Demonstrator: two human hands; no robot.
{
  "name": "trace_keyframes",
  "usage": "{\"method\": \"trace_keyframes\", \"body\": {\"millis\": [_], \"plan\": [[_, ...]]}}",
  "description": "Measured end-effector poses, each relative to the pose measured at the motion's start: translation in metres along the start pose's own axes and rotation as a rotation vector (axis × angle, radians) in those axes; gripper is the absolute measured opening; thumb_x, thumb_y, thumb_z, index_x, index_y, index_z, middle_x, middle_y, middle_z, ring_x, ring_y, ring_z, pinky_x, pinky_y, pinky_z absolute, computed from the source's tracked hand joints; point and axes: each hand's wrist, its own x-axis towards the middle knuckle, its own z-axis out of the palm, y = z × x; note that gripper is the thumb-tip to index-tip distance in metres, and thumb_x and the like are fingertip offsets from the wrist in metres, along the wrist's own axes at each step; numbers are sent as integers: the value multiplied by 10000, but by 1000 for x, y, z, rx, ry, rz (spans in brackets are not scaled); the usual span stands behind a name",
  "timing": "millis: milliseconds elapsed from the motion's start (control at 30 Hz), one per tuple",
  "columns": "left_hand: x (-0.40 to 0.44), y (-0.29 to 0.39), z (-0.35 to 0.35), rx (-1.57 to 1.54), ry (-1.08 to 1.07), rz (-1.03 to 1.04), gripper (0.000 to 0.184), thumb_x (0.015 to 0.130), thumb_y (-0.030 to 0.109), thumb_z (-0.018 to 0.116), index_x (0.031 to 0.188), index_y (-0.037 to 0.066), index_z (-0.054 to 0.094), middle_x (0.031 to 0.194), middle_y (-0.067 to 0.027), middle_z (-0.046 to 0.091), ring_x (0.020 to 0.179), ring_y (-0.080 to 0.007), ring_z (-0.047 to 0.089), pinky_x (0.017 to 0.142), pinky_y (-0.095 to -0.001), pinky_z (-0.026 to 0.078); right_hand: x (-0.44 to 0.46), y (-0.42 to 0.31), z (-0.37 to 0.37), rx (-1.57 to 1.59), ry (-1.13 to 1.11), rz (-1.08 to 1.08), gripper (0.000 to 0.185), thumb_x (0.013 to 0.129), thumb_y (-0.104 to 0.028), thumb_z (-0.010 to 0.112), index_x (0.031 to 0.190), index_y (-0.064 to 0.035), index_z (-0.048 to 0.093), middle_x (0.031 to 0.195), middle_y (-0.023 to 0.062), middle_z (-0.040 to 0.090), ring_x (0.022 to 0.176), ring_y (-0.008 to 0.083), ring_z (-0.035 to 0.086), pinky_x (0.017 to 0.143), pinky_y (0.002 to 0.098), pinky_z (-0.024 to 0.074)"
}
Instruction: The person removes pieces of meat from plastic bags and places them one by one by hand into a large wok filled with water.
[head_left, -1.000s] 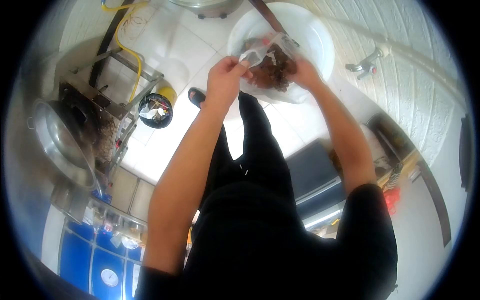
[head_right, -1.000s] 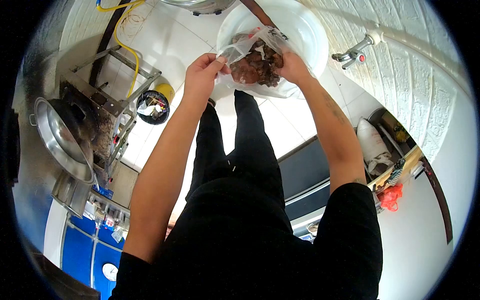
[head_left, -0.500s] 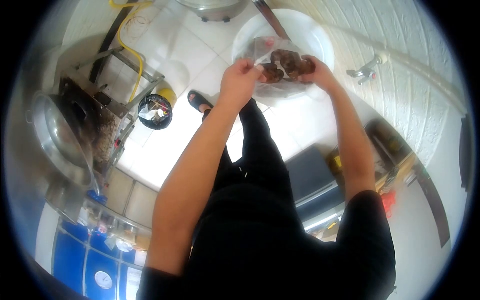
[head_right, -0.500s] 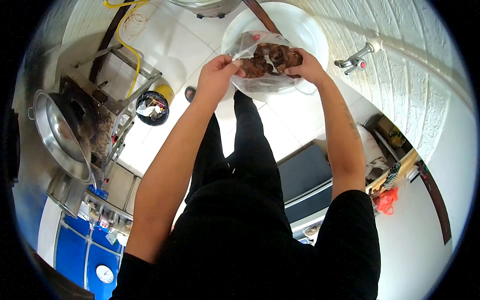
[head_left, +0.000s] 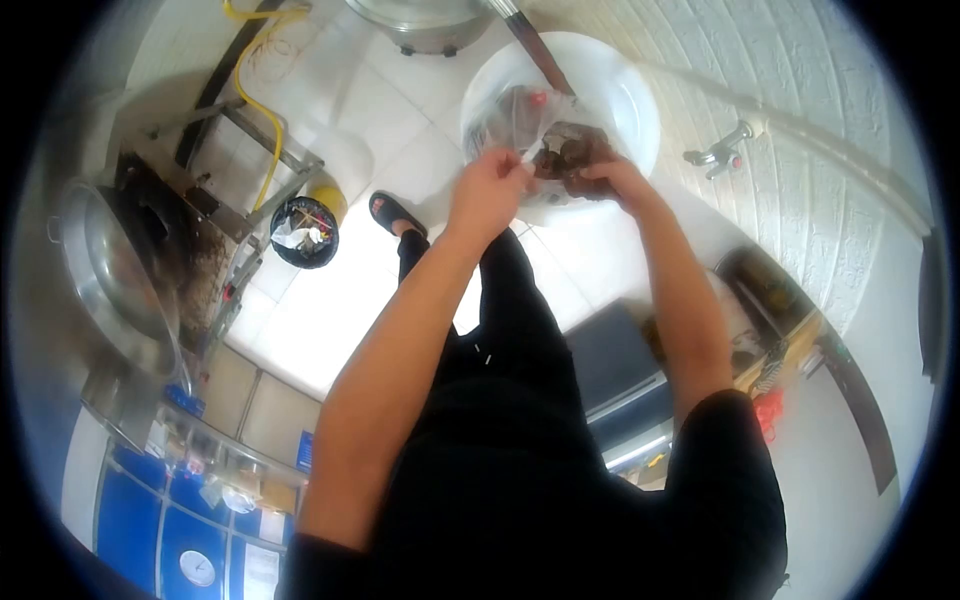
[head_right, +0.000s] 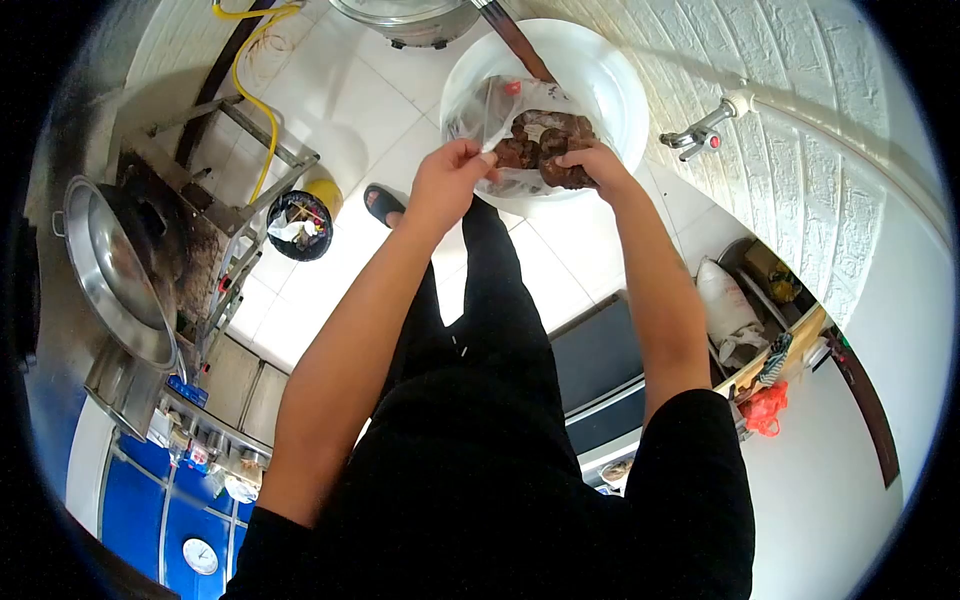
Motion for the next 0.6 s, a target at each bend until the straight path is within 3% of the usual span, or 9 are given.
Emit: {"method": "trace_keyframes", "body": {"millis": [233,333,500,567,600], "plan": [[-8,-4,2,19,-15,-24,198,943,202,634,985,12,669,804,-23,723,740,-81,574,713,-245,429,7,-1,-14,23,26,46,443,771,-97,685,1171,71,591,1087,160,684,956,258,678,867,359,553],[-5,-1,3,26,-5,-30,204,941,206,636,992,12,668,806,-25,724,728,-78,569,697,-240,424,3,-4,-26,171,-9,116,438,787,-113,667,1186,49,590,1117,158,680,976,263,676,887,369,556],[4,-3,0,26,5,-16,214,938,208,638,1003,7,667,818,-35,730,734,-91,581,716,-248,433,-15,-2,-32,389,-131,108,488,819,-132,640,1295,-43,577,1288,136,615,1134,266,621,959,402,532],[3,1,-1,18,15,2,237,918,213,628,972,-16,658,823,-104,730,782,-204,668,750,-329,495,-9,14,-52,412,-187,109,544,828,-151,634,1359,-69,547,1336,133,587,1184,276,596,989,420,516],[3,1,-2,14,17,4,237,918,213,628,972,-16,658,823,-104,730,782,-204,668,750,-329,495,-14,19,-55,467,-195,97,561,829,-153,629,1376,-66,534,1336,141,588,1178,284,599,988,425,515]]}}
